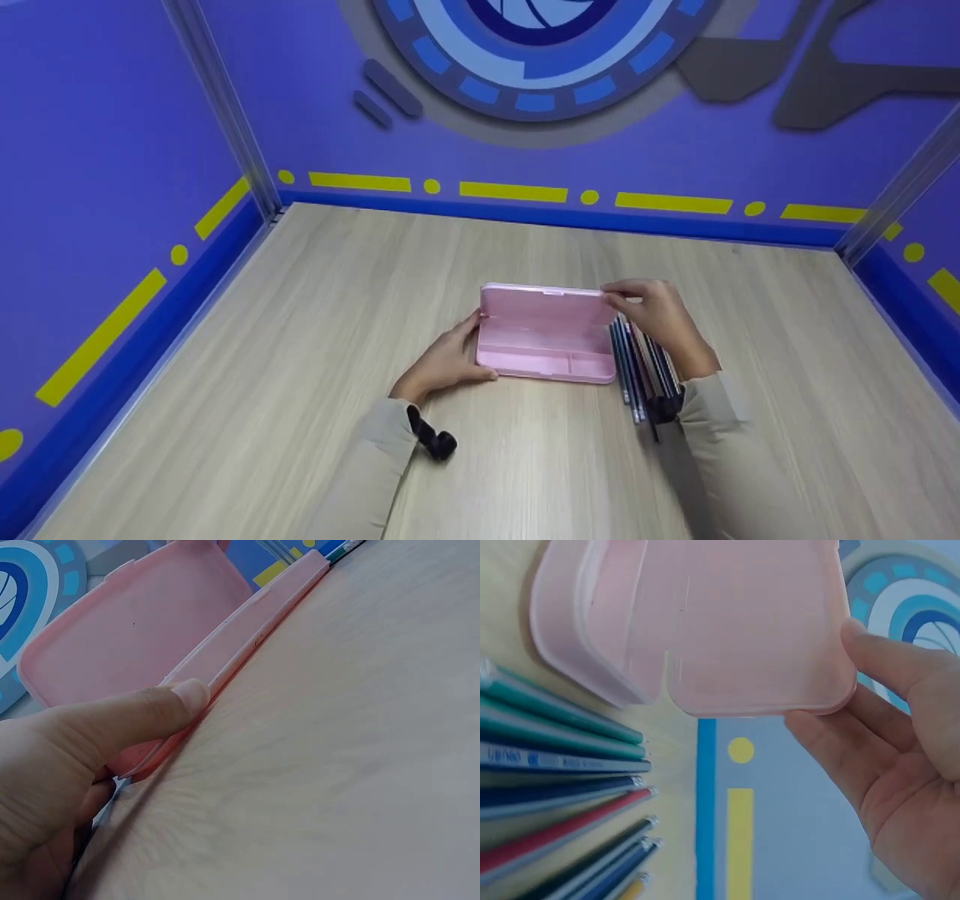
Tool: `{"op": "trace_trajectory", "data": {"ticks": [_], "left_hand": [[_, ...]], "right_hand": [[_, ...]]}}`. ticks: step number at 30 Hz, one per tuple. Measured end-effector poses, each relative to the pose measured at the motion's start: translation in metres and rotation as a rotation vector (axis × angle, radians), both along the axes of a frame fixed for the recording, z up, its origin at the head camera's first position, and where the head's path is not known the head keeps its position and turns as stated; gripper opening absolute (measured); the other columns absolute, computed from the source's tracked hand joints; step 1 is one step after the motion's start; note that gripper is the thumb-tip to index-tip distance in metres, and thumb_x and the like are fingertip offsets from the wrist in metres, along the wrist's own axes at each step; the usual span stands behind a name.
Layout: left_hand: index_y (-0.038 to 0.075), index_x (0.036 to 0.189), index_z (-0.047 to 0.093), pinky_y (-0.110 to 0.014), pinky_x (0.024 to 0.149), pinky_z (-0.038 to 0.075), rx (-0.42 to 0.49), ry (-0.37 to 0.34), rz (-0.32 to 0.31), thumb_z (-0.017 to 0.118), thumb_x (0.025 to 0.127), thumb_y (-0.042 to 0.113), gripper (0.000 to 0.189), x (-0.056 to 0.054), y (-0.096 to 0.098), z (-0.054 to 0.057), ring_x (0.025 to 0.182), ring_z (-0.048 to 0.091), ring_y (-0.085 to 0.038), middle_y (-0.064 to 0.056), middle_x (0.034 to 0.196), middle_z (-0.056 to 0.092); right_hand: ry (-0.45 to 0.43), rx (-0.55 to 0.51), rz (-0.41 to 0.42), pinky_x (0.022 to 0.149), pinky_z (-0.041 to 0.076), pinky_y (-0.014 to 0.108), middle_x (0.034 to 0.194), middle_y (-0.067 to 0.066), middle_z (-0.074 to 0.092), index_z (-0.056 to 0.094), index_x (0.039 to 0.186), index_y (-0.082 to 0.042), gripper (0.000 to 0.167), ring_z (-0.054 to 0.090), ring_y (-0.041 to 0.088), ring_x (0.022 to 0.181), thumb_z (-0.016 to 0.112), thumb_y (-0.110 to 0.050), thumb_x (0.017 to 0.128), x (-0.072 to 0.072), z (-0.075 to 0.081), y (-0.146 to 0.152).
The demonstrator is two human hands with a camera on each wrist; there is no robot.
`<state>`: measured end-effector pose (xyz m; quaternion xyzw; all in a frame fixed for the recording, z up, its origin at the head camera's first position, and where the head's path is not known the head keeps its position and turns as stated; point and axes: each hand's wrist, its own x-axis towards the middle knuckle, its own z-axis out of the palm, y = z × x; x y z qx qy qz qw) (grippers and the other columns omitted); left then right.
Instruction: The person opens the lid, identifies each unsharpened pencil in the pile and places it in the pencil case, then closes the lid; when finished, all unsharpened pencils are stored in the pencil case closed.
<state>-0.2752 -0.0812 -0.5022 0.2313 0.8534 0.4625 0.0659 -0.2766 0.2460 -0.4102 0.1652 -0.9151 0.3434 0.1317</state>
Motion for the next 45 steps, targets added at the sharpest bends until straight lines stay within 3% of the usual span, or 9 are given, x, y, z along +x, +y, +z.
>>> {"op": "trace_trajectory", "data": {"ticks": [6, 11, 16, 24, 28, 34, 45], "left_hand": [[0.008, 0.153, 0.022, -0.044, 0.120, 0.021, 0.010, 0.004, -0.002, 0.088, 0.066, 0.031, 0.112, 0.000, 0.001, -0.003, 0.144, 0.026, -0.029, -0.014, 0.156, 0.029], [0.008, 0.153, 0.022, -0.043, 0.120, 0.021, 0.004, 0.009, -0.013, 0.088, 0.066, 0.031, 0.112, -0.001, 0.001, -0.003, 0.144, 0.026, -0.028, -0.014, 0.157, 0.028], [0.011, 0.155, 0.018, -0.044, 0.120, 0.022, 0.003, 0.009, -0.013, 0.088, 0.066, 0.032, 0.115, -0.001, 0.000, 0.000, 0.144, 0.026, -0.028, -0.013, 0.157, 0.027], [0.016, 0.155, 0.016, -0.042, 0.120, 0.022, -0.012, -0.004, -0.016, 0.088, 0.066, 0.034, 0.116, 0.000, -0.002, 0.005, 0.145, 0.025, -0.024, -0.010, 0.158, 0.027], [0.014, 0.155, 0.017, -0.042, 0.120, 0.022, -0.024, -0.014, -0.009, 0.087, 0.067, 0.035, 0.115, 0.001, 0.000, 0.004, 0.145, 0.025, -0.025, -0.011, 0.157, 0.027], [0.010, 0.154, 0.020, -0.042, 0.120, 0.022, -0.030, -0.022, -0.010, 0.086, 0.068, 0.035, 0.111, 0.000, 0.002, 0.001, 0.145, 0.025, -0.027, -0.014, 0.156, 0.028], [0.007, 0.152, 0.028, -0.044, 0.119, 0.024, -0.051, -0.005, -0.002, 0.086, 0.068, 0.034, 0.105, 0.000, 0.003, 0.002, 0.143, 0.029, -0.032, -0.019, 0.154, 0.030]], "right_hand": [[-0.055, -0.072, -0.078, 0.090, 0.054, 0.048, 0.109, 0.020, 0.071, 0.070, 0.113, 0.001, 0.029, 0.067, 0.034, 0.102, 0.063, -0.019, 0.093, -0.009, -0.005, 0.002], [-0.055, -0.090, -0.099, 0.091, 0.053, 0.049, 0.111, 0.021, 0.069, 0.069, 0.115, 0.001, 0.033, 0.066, 0.035, 0.105, 0.061, -0.024, 0.095, -0.012, -0.006, 0.003], [-0.090, -0.150, -0.106, 0.100, 0.047, 0.052, 0.123, 0.022, 0.064, 0.064, 0.123, 0.001, 0.045, 0.059, 0.037, 0.117, 0.054, -0.035, 0.098, -0.010, -0.009, 0.002], [-0.351, -0.560, -0.059, 0.116, 0.032, 0.037, 0.150, 0.019, 0.039, 0.038, 0.144, 0.004, 0.072, 0.035, 0.029, 0.141, 0.025, -0.053, 0.101, -0.012, -0.016, -0.001], [-0.469, -0.682, 0.001, 0.121, 0.021, 0.038, 0.159, 0.014, 0.023, 0.022, 0.151, 0.001, 0.080, 0.020, 0.026, 0.148, 0.015, -0.059, 0.099, -0.017, -0.022, 0.002], [-0.583, -0.656, 0.054, 0.123, 0.011, 0.041, 0.163, 0.008, 0.005, 0.006, 0.155, -0.007, 0.085, 0.005, 0.024, 0.150, 0.010, -0.066, 0.094, -0.030, -0.031, 0.002], [-0.720, -0.664, 0.055, 0.122, -0.004, 0.039, 0.159, 0.015, -0.016, -0.011, 0.150, 0.002, 0.077, -0.014, 0.028, 0.147, 0.001, -0.054, 0.099, -0.047, -0.045, -0.006]]}}
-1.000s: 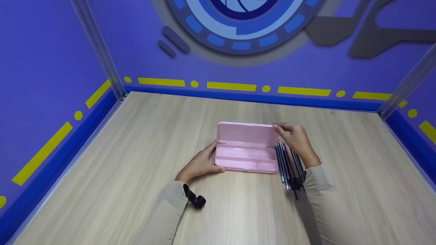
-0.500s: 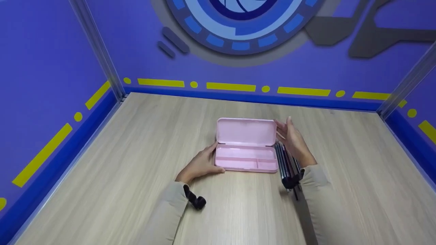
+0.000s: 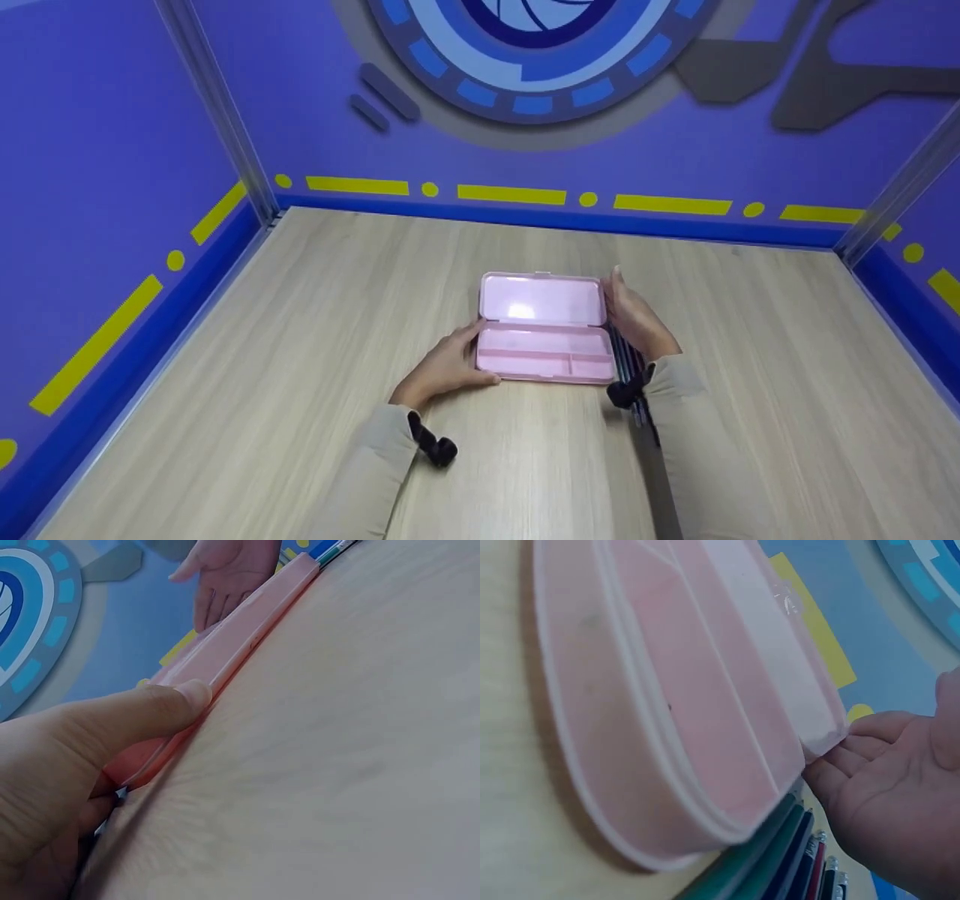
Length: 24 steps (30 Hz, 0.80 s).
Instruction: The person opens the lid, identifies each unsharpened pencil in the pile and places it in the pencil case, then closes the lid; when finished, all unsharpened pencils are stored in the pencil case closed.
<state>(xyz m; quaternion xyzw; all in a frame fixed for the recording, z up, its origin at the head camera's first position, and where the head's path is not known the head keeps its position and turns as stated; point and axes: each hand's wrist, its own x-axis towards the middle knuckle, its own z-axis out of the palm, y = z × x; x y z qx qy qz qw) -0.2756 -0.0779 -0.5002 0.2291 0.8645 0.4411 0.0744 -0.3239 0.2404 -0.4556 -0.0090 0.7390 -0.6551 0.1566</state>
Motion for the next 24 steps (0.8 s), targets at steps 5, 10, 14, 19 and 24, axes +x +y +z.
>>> {"op": "trace_trajectory", "data": {"ticks": [5, 10, 14, 19, 24], "left_hand": [[0.007, 0.151, 0.029, -0.043, 0.119, 0.025, -0.001, -0.003, -0.012, 0.086, 0.069, 0.033, 0.103, 0.000, 0.000, 0.000, 0.144, 0.028, -0.029, -0.017, 0.155, 0.030], [0.008, 0.151, 0.029, -0.043, 0.119, 0.026, -0.003, 0.002, -0.005, 0.085, 0.070, 0.034, 0.102, -0.001, -0.001, -0.001, 0.144, 0.028, -0.030, -0.017, 0.155, 0.031], [0.010, 0.152, 0.029, -0.044, 0.119, 0.025, 0.005, 0.000, -0.004, 0.085, 0.069, 0.035, 0.103, -0.001, -0.001, -0.003, 0.144, 0.028, -0.030, -0.016, 0.155, 0.030], [0.014, 0.152, 0.028, -0.044, 0.119, 0.023, 0.008, -0.009, 0.011, 0.085, 0.069, 0.036, 0.104, 0.001, -0.003, -0.002, 0.144, 0.026, -0.031, -0.015, 0.156, 0.028], [0.014, 0.152, 0.027, -0.044, 0.120, 0.022, 0.016, -0.016, 0.016, 0.085, 0.069, 0.036, 0.104, 0.002, -0.002, -0.002, 0.145, 0.025, -0.030, -0.014, 0.157, 0.026]], "right_hand": [[-0.038, 0.039, 0.002, 0.122, -0.005, 0.040, 0.158, 0.016, -0.018, -0.013, 0.149, 0.002, 0.077, -0.016, 0.028, 0.146, 0.004, -0.054, 0.100, -0.002, -0.003, 0.000], [-0.017, 0.098, 0.001, 0.122, 0.001, 0.041, 0.160, 0.014, -0.013, -0.009, 0.151, 0.000, 0.079, -0.010, 0.027, 0.148, 0.010, -0.058, 0.099, -0.001, 0.001, 0.001], [0.026, 0.074, -0.002, 0.123, 0.005, 0.041, 0.161, 0.016, -0.006, -0.005, 0.152, 0.002, 0.075, -0.003, 0.028, 0.149, 0.018, -0.050, 0.103, 0.005, 0.009, 0.006], [0.048, 0.149, 0.024, 0.121, 0.018, 0.044, 0.159, 0.023, 0.013, 0.003, 0.152, 0.006, 0.072, 0.017, 0.034, 0.147, 0.032, -0.040, 0.104, 0.015, 0.023, 0.014], [0.110, 0.378, 0.097, 0.116, 0.027, 0.053, 0.153, 0.026, 0.029, 0.021, 0.151, 0.003, 0.068, 0.031, 0.041, 0.140, 0.041, -0.041, 0.102, 0.030, 0.036, 0.029]]}}
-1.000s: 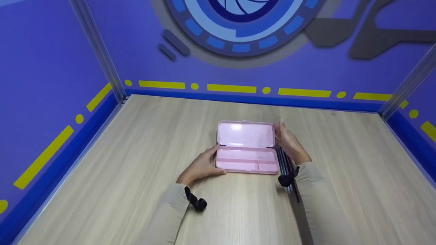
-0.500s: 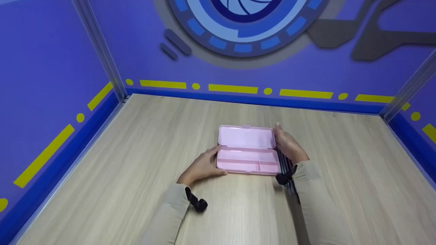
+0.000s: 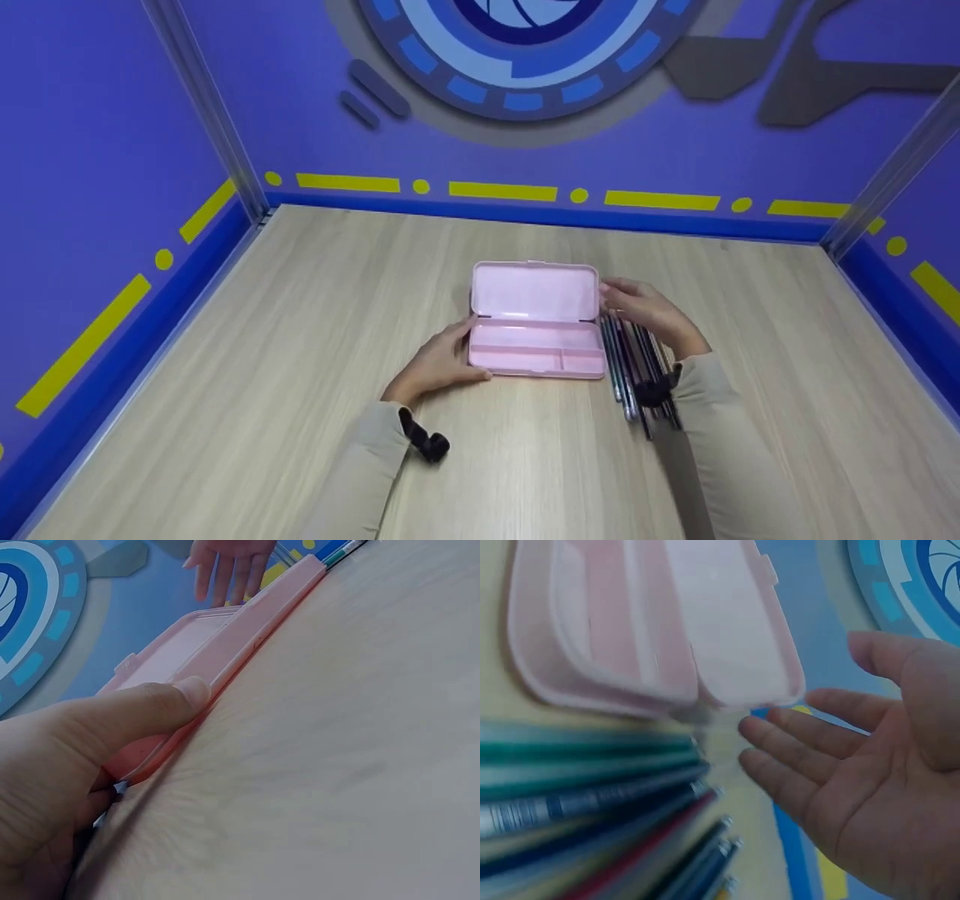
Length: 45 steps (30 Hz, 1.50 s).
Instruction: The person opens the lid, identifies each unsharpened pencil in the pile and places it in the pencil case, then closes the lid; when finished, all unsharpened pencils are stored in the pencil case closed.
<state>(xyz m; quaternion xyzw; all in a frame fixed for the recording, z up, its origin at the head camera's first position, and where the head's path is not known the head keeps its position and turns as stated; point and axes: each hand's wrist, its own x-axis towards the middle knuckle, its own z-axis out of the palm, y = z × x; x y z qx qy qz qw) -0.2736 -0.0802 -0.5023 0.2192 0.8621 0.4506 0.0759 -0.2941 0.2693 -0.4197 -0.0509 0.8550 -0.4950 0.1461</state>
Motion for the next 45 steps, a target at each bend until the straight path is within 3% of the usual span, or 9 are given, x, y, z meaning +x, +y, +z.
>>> {"op": "trace_trajectory", "data": {"ticks": [5, 14, 20, 25, 31, 35, 40, 45], "left_hand": [[0.016, 0.152, 0.028, -0.044, 0.119, 0.022, -0.004, 0.001, 0.009, 0.085, 0.069, 0.036, 0.103, -0.001, 0.000, 0.000, 0.144, 0.026, -0.030, -0.014, 0.157, 0.027], [0.013, 0.152, 0.029, -0.047, 0.117, 0.026, -0.019, 0.027, -0.008, 0.084, 0.070, 0.038, 0.102, 0.000, -0.001, -0.001, 0.144, 0.028, -0.032, -0.016, 0.156, 0.029], [0.015, 0.153, 0.027, -0.045, 0.119, 0.024, -0.007, 0.009, -0.001, 0.085, 0.069, 0.038, 0.104, -0.001, -0.001, 0.000, 0.144, 0.026, -0.030, -0.013, 0.157, 0.028], [0.016, 0.152, 0.028, -0.046, 0.119, 0.023, -0.002, -0.001, 0.007, 0.085, 0.069, 0.037, 0.103, -0.001, -0.001, -0.001, 0.145, 0.025, -0.030, -0.013, 0.157, 0.028], [0.016, 0.152, 0.029, -0.046, 0.119, 0.023, 0.000, -0.004, 0.007, 0.085, 0.069, 0.037, 0.103, 0.000, -0.001, -0.002, 0.145, 0.025, -0.031, -0.013, 0.157, 0.028], [0.014, 0.152, 0.029, -0.046, 0.119, 0.022, 0.001, -0.002, 0.004, 0.086, 0.069, 0.036, 0.103, 0.001, -0.002, -0.001, 0.145, 0.025, -0.031, -0.014, 0.157, 0.028], [0.013, 0.152, 0.030, -0.046, 0.119, 0.023, 0.021, 0.004, -0.001, 0.086, 0.069, 0.034, 0.102, 0.002, -0.001, 0.000, 0.144, 0.026, -0.031, -0.015, 0.156, 0.029], [0.012, 0.152, 0.029, -0.045, 0.119, 0.024, 0.006, 0.015, -0.012, 0.085, 0.070, 0.036, 0.101, 0.001, -0.001, 0.001, 0.144, 0.026, -0.031, -0.016, 0.156, 0.028]], "right_hand": [[0.096, 0.237, 0.022, 0.112, 0.030, 0.059, 0.149, 0.030, 0.033, 0.030, 0.148, 0.004, 0.065, 0.033, 0.047, 0.137, 0.046, -0.038, 0.100, 0.014, 0.010, 0.016], [0.104, 0.468, 0.056, 0.095, 0.046, 0.060, 0.129, 0.035, 0.053, 0.040, 0.140, 0.010, 0.065, 0.052, 0.049, 0.118, 0.059, -0.032, 0.094, 0.035, 0.014, 0.052], [0.008, 0.437, 0.073, 0.081, 0.056, 0.049, 0.113, 0.033, 0.062, 0.042, 0.134, 0.015, 0.063, 0.066, 0.036, 0.095, 0.065, -0.024, 0.091, 0.046, 0.008, 0.067], [-0.102, 0.374, 0.069, 0.075, 0.059, 0.042, 0.104, 0.028, 0.065, 0.046, 0.129, 0.017, 0.059, 0.068, 0.025, 0.085, 0.069, -0.019, 0.088, 0.054, 0.000, 0.072], [-0.086, 0.383, 0.082, 0.067, 0.058, 0.036, 0.093, 0.019, 0.066, 0.053, 0.121, 0.014, 0.052, 0.066, 0.018, 0.074, 0.074, -0.015, 0.082, 0.059, -0.005, 0.074], [-0.081, 0.386, 0.048, 0.064, 0.057, 0.033, 0.088, 0.014, 0.066, 0.054, 0.119, 0.012, 0.049, 0.064, 0.016, 0.070, 0.074, -0.013, 0.082, 0.059, -0.009, 0.072], [-0.069, 0.409, -0.013, 0.059, 0.057, 0.032, 0.081, 0.014, 0.065, 0.052, 0.117, 0.011, 0.046, 0.064, 0.015, 0.066, 0.072, -0.010, 0.081, 0.057, -0.013, 0.069], [-0.085, 0.414, -0.017, 0.056, 0.058, 0.032, 0.077, 0.015, 0.066, 0.047, 0.119, 0.012, 0.044, 0.064, 0.015, 0.061, 0.066, -0.004, 0.083, 0.054, -0.014, 0.065]]}}
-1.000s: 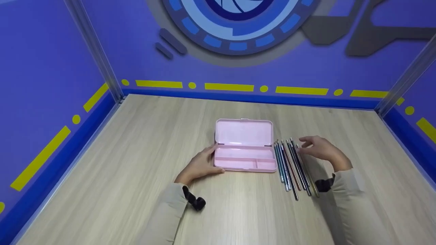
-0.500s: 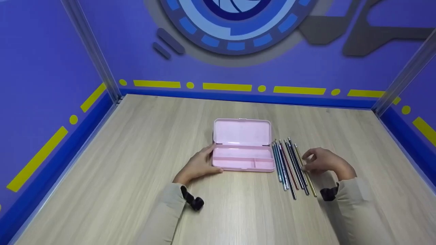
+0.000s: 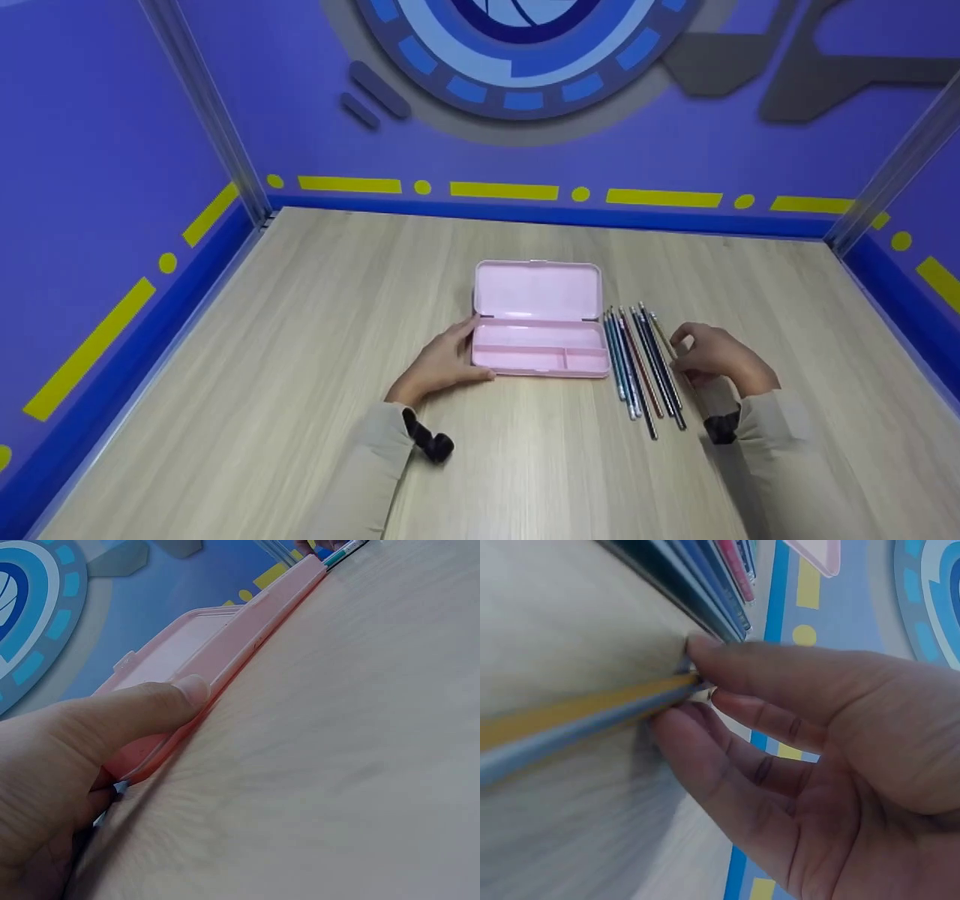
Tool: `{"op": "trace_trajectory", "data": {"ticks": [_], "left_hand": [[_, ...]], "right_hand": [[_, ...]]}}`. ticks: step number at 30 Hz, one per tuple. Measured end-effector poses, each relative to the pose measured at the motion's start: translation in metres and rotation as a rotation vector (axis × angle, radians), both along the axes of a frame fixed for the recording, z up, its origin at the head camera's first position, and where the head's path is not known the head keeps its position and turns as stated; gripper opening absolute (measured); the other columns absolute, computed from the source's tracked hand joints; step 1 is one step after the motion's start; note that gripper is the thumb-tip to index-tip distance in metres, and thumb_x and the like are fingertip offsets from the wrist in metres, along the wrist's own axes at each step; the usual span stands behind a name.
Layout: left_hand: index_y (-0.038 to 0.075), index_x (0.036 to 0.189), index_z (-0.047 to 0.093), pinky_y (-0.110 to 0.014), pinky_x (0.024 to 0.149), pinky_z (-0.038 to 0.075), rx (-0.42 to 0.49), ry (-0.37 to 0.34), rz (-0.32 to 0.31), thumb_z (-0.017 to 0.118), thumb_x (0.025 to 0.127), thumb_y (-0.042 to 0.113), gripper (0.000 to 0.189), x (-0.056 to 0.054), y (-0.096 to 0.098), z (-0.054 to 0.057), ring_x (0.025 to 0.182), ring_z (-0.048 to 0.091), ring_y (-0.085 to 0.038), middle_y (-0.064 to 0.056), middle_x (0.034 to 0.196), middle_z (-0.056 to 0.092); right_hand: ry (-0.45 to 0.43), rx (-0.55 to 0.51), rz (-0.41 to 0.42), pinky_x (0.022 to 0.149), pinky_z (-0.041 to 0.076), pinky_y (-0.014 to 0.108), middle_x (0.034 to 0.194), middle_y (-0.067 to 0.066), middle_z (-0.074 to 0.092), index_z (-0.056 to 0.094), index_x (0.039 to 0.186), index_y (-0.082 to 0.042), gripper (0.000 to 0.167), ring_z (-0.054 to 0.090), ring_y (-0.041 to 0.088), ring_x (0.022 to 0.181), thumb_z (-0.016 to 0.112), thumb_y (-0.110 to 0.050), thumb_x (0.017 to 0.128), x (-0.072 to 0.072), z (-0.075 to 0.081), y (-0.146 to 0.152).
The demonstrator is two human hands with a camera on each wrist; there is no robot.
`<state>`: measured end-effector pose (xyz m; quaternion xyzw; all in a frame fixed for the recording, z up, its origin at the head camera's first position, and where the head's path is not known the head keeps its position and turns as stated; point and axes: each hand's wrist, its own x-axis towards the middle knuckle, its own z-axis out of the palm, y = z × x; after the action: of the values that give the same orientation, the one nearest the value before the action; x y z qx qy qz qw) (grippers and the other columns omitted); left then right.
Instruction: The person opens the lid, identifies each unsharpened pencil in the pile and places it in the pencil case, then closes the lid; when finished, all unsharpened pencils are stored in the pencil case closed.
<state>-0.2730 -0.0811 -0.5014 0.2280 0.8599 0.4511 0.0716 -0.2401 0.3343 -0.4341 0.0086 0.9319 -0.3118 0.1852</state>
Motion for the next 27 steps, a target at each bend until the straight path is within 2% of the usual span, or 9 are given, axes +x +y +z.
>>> {"op": "trace_trajectory", "data": {"ticks": [9, 17, 22, 27], "left_hand": [[0.014, 0.151, 0.031, -0.045, 0.119, 0.024, -0.003, -0.003, 0.008, 0.085, 0.070, 0.037, 0.100, 0.001, 0.001, -0.001, 0.144, 0.026, -0.032, -0.016, 0.156, 0.028], [0.015, 0.152, 0.031, -0.044, 0.119, 0.023, -0.008, -0.002, 0.014, 0.085, 0.069, 0.038, 0.101, -0.002, -0.001, -0.001, 0.144, 0.026, -0.030, -0.014, 0.156, 0.029], [0.013, 0.152, 0.030, -0.043, 0.119, 0.023, 0.000, -0.004, 0.002, 0.085, 0.070, 0.037, 0.102, -0.002, -0.001, -0.001, 0.145, 0.026, -0.030, -0.014, 0.157, 0.028], [0.015, 0.152, 0.031, -0.045, 0.118, 0.025, -0.005, -0.012, 0.005, 0.085, 0.070, 0.037, 0.101, -0.001, 0.001, 0.000, 0.144, 0.028, -0.030, -0.015, 0.155, 0.031]], "right_hand": [[-0.004, 0.000, 0.032, 0.056, 0.056, 0.032, 0.077, 0.014, 0.067, 0.048, 0.123, 0.014, 0.047, 0.063, 0.015, 0.062, 0.061, -0.005, 0.082, -0.003, 0.005, 0.000], [0.028, -0.085, 0.048, 0.066, 0.060, 0.039, 0.094, 0.024, 0.067, 0.046, 0.130, 0.014, 0.052, 0.067, 0.021, 0.076, 0.061, -0.006, 0.085, -0.007, 0.017, -0.005], [0.086, -0.086, 0.070, 0.068, 0.060, 0.040, 0.099, 0.027, 0.067, 0.051, 0.128, 0.012, 0.046, 0.066, 0.024, 0.081, 0.060, -0.005, 0.086, -0.013, 0.025, -0.011], [0.188, -0.042, 0.107, 0.067, 0.060, 0.038, 0.097, 0.025, 0.068, 0.061, 0.119, 0.008, 0.034, 0.066, 0.026, 0.080, 0.059, -0.003, 0.087, -0.018, 0.032, -0.023]]}}
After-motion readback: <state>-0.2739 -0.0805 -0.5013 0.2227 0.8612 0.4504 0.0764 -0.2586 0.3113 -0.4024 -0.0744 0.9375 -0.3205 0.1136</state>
